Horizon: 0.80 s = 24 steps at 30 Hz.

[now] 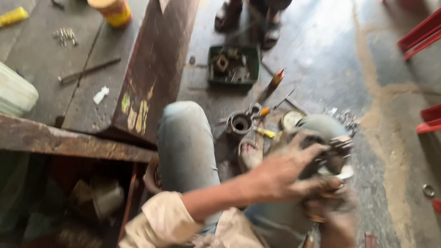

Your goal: The person sits on the floor repairing an electric motor. They hold the motor armature between their knees and work on its commutator end with a hand tool, then fit the armature into the motor housing, handle brushes and small parts from a tray, and reassemble the motor components by hand.

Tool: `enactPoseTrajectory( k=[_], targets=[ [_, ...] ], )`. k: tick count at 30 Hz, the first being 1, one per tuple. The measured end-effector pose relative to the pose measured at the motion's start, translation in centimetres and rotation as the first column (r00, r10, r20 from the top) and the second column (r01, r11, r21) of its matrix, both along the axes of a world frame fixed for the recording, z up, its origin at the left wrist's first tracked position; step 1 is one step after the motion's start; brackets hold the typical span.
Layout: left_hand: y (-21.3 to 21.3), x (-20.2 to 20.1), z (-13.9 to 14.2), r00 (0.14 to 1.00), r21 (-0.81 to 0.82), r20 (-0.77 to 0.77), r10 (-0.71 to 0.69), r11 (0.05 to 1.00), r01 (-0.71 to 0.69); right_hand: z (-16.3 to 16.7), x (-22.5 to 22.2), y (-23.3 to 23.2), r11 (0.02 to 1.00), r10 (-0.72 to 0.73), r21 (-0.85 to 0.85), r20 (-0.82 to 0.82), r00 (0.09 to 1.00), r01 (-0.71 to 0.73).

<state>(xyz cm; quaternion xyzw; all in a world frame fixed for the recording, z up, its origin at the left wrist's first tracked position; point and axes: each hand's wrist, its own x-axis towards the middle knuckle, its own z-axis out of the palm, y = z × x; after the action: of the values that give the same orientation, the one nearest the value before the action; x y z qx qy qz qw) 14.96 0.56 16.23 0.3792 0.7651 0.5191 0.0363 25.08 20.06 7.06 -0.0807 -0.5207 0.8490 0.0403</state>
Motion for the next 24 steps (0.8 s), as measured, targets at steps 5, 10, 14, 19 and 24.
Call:
enactPoseTrajectory(
  k=[5,10,14,19,24],
  targets=[
    [-4.4,-4.1,-2.6,0.982,-0.149,0.059,-0.178,0.971,0.185,-6.0,1.7,14.1,0.987,-0.16,0.051,0.111,0.981,0.155],
    [-7.2,-8.1,-8.2,0.985,-0.47,-0.05,-0.168,0.874,0.126,-16.2,-4.0,20.7,0.729,-0.506,0.659,0.336,0.794,0.186],
    [-7.7,-10.1,-11.9,0.992,-0.649,0.02,-0.128,0.752,0.11,-24.4,-8.4,19.2,0.461,-0.565,0.866,0.455,0.688,-0.195],
    [-8.7,-10.3,-15.4,0.966,-0.742,0.231,-0.114,0.622,0.251,-27.9,-9.8,18.4,0.375,-0.58,0.808,0.587,0.564,-0.456],
    [-9.8,-10.5,-17.5,0.981,-0.705,0.173,-0.084,0.685,0.183,-28.6,-11.1,19.4,0.305,-0.539,0.706,0.681,0.495,-0.639]
  ],
)
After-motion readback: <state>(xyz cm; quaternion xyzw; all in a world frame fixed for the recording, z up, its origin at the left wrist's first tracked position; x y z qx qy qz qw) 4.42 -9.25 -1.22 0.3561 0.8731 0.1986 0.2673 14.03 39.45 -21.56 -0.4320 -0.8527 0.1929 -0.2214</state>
